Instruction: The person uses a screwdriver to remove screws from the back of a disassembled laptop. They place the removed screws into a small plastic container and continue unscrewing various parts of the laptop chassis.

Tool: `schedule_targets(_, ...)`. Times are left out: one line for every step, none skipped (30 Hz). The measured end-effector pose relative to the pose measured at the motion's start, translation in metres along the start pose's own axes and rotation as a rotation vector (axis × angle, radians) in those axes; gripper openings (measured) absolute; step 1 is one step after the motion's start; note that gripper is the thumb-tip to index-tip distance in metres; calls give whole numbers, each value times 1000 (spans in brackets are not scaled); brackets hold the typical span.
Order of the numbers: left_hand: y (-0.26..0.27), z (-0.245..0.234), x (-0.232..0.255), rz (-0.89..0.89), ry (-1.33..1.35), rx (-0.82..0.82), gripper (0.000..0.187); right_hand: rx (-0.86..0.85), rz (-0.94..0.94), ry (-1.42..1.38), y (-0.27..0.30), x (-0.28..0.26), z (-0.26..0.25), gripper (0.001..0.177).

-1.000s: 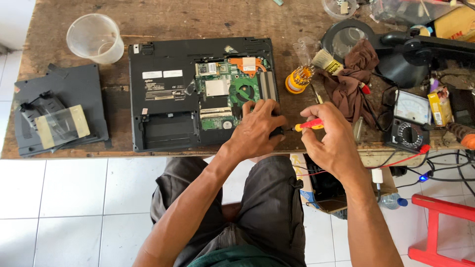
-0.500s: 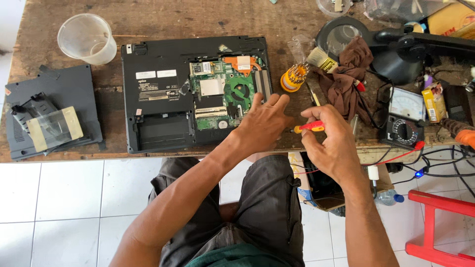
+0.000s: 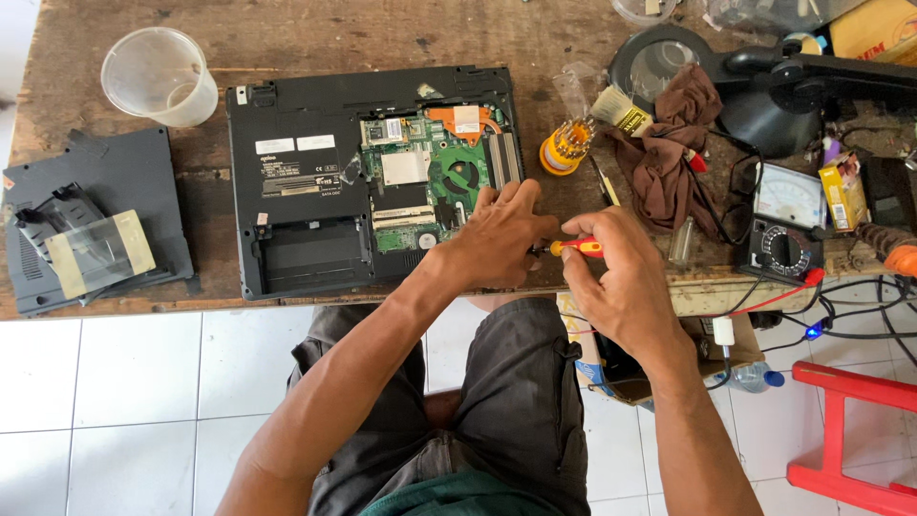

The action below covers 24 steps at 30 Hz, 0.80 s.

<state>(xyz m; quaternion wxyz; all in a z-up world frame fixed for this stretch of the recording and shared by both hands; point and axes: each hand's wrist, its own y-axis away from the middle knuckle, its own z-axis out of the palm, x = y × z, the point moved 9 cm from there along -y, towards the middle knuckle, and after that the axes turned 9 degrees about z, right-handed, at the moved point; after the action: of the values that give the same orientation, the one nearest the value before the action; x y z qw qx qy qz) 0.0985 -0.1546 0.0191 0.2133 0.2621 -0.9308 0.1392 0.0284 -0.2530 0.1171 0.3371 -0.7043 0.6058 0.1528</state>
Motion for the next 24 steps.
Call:
schedule_targets(0, 2, -2, -1, 3, -2, 28, -2, 2, 0, 1, 2, 1, 22)
schedule_targets(0, 4, -3, 7, 21, 1, 30, 0, -18, 33, 2, 2, 2, 22)
schedule_targets(0, 6, -5, 13, 39, 4, 31, 2, -40, 67, 2, 1, 4, 21)
schedule_targets(0, 7, -6, 12, 41, 4, 31, 0, -40, 67, 3, 0, 4, 21)
schedule_targets(0, 8, -7, 5, 53, 2, 30, -10, -54, 86, 3, -1, 4, 21)
schedule_targets(-1, 9, -8, -1, 64, 0, 30, -21, -68, 106, 4, -3, 5, 20)
schedule_targets(-1, 9, -8, -2, 65, 0, 30, -22, -69, 105, 4, -2, 7, 20)
schedule_targets(-1, 8, -7, 9, 57, 11, 30, -7, -94, 176, 6, -3, 9, 22)
schedule_targets(0, 8, -6, 21, 50, 21, 31, 8, -119, 247, 7, -3, 12, 23)
schedule_targets(1, 7, -5, 20, 51, 21, 31, 7, -119, 247, 8, -5, 12, 23)
schedule_targets(0, 7, -5, 17, 43, 20, 33, -32, -108, 203, 7, -6, 14, 20)
schedule_targets(0, 6, -5, 13, 34, 18, 34, -71, -97, 160, 7, -7, 16, 18)
schedule_targets(1, -2, -4, 7, 34, 20, 34, -76, -100, 157, 8, -3, 14, 18)
schedule_targets(3, -8, -2, 5, 99, 14, 28, -19, -111, 142, 10, 0, 7, 18)
schedule_targets(3, -12, 1, 5, 166, 7, 22, 37, -117, 128, 12, 3, -1, 18)
schedule_targets(5, -12, 1, 2, 170, 7, 22, 33, -116, 128, 12, 0, 1, 18)
schedule_targets(4, -11, 1, 4, 159, -6, 22, 33, -107, 103, 12, -2, 0, 17)
schedule_targets(3, -11, 2, 6, 147, -19, 22, 34, -98, 77, 13, -3, -1, 16)
schedule_targets(0, -4, 0, 9, 146, -19, 22, 36, -98, 78, 13, -3, 1, 16)
schedule_targets(-2, 3, -3, 7, 86, -32, 27, 47, -103, 85, 14, -4, 2, 16)
schedule_targets(-2, 10, -6, 0, 25, -45, 32, 54, -110, 89, 14, -5, 5, 15)
schedule_targets(-2, 9, -6, -4, 24, -44, 32, 52, -112, 86, 14, -6, 6, 15)
schedule_targets(-2, 7, -4, 1, 16, -44, 33, 47, -115, 92, 14, -7, 6, 14)
schedule_targets(-2, 5, -2, 5, 7, -44, 33, 41, -117, 99, 14, -8, 7, 14)
